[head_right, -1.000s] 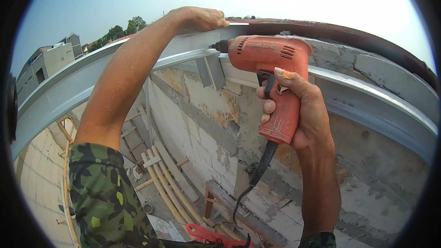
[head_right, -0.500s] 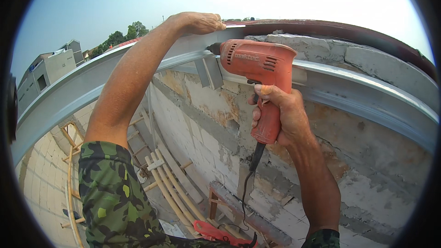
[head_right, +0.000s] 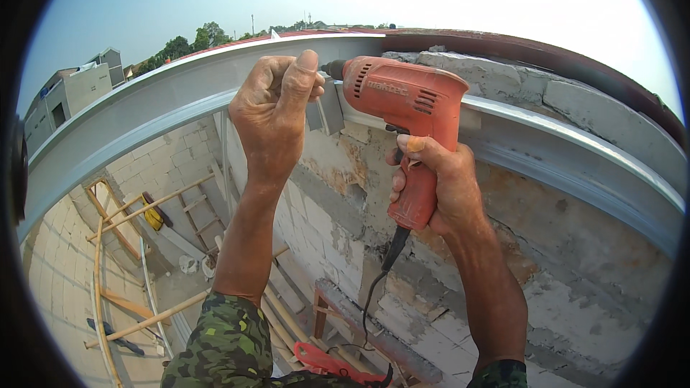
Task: The person takes screws from a plastic bag and secures metal framing tracks into place using a power drill.
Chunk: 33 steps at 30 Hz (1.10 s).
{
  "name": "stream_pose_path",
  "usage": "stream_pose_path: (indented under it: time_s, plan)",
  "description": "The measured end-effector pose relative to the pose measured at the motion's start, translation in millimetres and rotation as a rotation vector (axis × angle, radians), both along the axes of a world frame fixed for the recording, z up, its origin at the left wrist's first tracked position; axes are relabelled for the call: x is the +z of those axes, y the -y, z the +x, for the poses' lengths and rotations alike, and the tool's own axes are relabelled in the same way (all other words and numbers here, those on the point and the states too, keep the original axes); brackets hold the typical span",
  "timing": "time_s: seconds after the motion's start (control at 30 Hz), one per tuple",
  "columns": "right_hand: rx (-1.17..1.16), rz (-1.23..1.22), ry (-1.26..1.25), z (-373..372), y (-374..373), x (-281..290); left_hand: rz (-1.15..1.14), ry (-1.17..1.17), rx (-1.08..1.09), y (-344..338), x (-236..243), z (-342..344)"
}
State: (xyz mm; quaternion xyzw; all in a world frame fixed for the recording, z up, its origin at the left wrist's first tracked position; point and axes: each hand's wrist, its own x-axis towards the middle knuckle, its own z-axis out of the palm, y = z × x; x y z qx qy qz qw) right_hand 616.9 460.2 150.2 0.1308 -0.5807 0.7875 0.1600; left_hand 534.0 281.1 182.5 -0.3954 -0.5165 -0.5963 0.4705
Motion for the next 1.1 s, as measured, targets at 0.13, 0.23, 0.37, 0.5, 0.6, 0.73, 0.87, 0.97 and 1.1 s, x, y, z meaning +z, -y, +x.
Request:
stream_pose_path:
  time_s: [0.13, 0.23, 0.37, 0.5, 0.6, 0.73, 0.87, 0.97, 1.1]
  plan:
    - [-0.001, 0.020, -0.027, 3, 7, -10, 0.502, 0.283, -0.124, -3, -41, -28]
    - [-0.018, 0.023, -0.040, 4, 14, -8, 0.560, 0.183, -0.296, -17, -37, -32]
    - [-0.060, 0.050, -0.040, 5, 13, -6, 0.720, 0.327, -0.224, -17, -46, -53]
    - [-0.044, 0.048, -0.057, 0, 15, -12, 0.778, 0.313, -0.174, -26, -27, -83]
    - [-0.049, 0.060, -0.064, -3, 19, -17, 0.597, 0.275, -0.193, -22, -24, -92]
    - [-0.097, 0.046, -0.056, 0, 19, -25, 0.471, 0.395, -0.151, -28, -22, -93]
    - [-0.110, -0.010, -0.090, -5, 31, -38, 0.460, 0.390, -0.165, -25, -23, -91]
    - [-0.151, 0.020, -0.117, -7, 32, -40, 0.501, 0.314, -0.233, -22, -23, -90]
    - [-0.200, 0.225, -0.090, -6, 13, -32, 0.377, 0.294, -0.357, -12, -25, -97]
